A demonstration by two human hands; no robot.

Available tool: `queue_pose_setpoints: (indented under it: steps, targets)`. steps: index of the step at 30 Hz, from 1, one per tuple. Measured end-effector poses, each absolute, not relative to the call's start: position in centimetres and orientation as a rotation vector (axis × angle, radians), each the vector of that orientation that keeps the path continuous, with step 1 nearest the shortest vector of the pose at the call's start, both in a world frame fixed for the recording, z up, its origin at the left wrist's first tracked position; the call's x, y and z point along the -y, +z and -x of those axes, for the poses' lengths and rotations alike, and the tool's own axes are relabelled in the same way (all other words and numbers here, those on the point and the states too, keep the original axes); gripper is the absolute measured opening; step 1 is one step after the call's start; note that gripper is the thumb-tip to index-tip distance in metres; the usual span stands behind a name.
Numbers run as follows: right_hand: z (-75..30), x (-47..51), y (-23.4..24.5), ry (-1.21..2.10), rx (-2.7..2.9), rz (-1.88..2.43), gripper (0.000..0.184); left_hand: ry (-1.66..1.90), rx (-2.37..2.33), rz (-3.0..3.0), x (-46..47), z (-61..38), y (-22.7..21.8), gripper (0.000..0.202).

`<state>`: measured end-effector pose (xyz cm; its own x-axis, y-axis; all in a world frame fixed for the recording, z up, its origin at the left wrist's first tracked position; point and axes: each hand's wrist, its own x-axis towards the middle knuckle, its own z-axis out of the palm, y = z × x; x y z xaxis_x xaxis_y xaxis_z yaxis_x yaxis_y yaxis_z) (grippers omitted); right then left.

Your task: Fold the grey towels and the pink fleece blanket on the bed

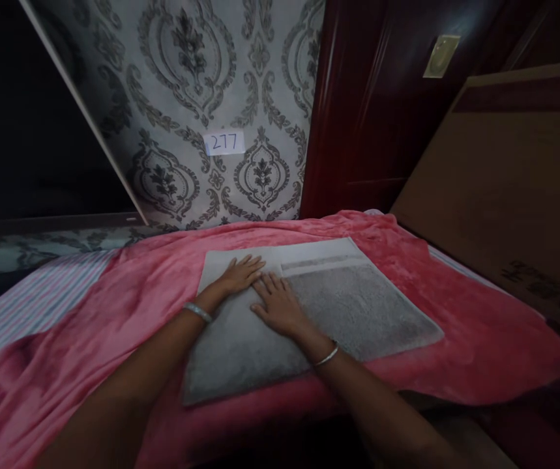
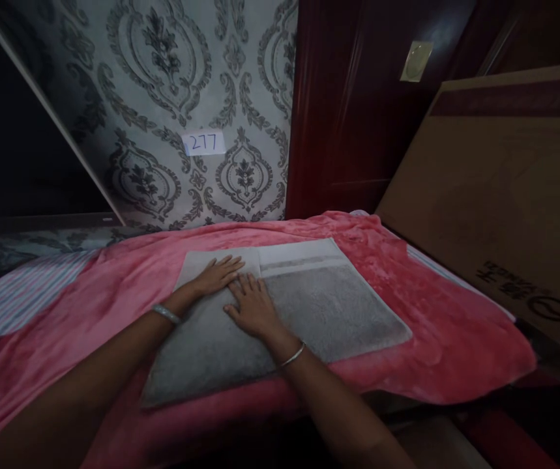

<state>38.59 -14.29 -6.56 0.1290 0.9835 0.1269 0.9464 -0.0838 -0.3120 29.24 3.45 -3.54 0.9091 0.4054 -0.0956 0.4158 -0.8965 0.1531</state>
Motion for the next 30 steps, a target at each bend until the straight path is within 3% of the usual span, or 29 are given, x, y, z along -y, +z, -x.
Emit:
queue_pose_setpoints:
  steps: [14,20,25,30]
  targets:
    - [-38.7,14.5,-6.8,0.164,1.850,2.111,0.065,0.023,-0.646,-2.963,-6.9,-33.6,-5.3,0.059]
    - [-38.6,14.6,-6.8,0.109,1.868,2.126,0.064,-0.033,-0.798,-2.951,-5.0,-33.3,-4.1,0.062]
    - [-38.7,14.7,-6.9,0.066,1.892,2.133,0.064,-0.061,-0.916,-2.928,-3.1,-30.2,-2.5,0.065]
    - [-38.8,14.6,-7.3,0.057,1.910,2.131,0.063,0.048,-1.076,-2.877,-1.5,-24.6,-3.7,0.065]
